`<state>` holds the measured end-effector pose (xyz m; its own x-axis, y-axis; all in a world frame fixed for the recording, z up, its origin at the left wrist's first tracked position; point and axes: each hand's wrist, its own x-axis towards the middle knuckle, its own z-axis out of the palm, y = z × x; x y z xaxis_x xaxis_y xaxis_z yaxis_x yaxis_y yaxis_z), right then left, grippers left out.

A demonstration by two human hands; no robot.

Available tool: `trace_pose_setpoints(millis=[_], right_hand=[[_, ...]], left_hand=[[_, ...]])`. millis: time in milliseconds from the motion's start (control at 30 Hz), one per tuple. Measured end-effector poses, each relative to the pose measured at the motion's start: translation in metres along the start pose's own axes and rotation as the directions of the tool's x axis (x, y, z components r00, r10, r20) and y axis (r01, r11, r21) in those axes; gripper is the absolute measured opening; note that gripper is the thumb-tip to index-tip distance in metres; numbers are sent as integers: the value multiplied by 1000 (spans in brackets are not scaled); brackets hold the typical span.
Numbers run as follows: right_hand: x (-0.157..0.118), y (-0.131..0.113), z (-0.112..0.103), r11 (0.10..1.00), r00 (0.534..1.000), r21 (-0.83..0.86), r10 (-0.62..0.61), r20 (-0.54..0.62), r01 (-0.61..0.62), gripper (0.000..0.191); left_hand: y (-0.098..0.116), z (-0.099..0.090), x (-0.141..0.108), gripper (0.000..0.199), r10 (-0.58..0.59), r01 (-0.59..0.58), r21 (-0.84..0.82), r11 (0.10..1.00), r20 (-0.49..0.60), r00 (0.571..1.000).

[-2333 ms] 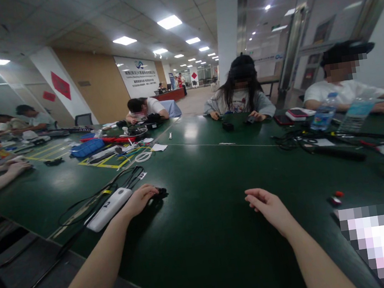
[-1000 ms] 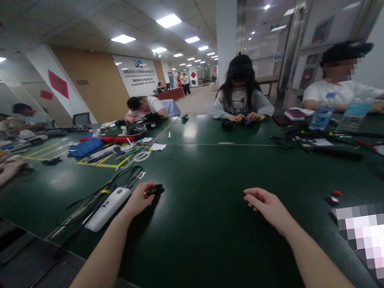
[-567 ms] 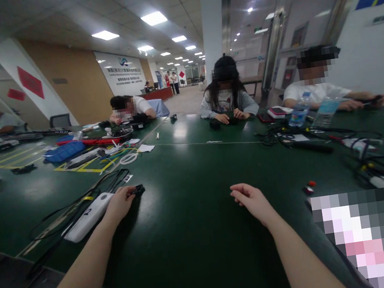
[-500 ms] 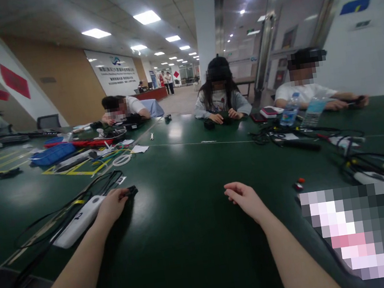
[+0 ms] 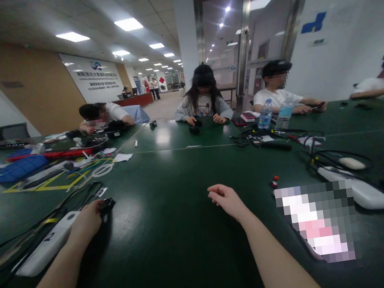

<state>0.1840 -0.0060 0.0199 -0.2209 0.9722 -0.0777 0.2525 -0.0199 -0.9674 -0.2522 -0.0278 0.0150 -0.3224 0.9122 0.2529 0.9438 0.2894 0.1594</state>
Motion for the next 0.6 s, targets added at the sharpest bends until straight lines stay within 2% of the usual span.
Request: trace_pose_setpoints(millis=[133,267,433,600], right_hand=[[0,0,1,1000,1000,5,-12,-5,12,25],[-1,-1,0,1000,1000,-6,-13,3,13,26],[-2,-1,-1,1000,1000,6,-13,0,13,26],[-2,0,-1,1000,1000,1,-24,-4,24,25]], left_hand=[[8,3,6,46,-6,4,46,999,27,1000],[37,10,10,46,129,-127,-31,991,40,991],[106,20,0,45,254,-229,-238,944,81,964],[178,26,-26,42,418,-319,-490,811,105,902]])
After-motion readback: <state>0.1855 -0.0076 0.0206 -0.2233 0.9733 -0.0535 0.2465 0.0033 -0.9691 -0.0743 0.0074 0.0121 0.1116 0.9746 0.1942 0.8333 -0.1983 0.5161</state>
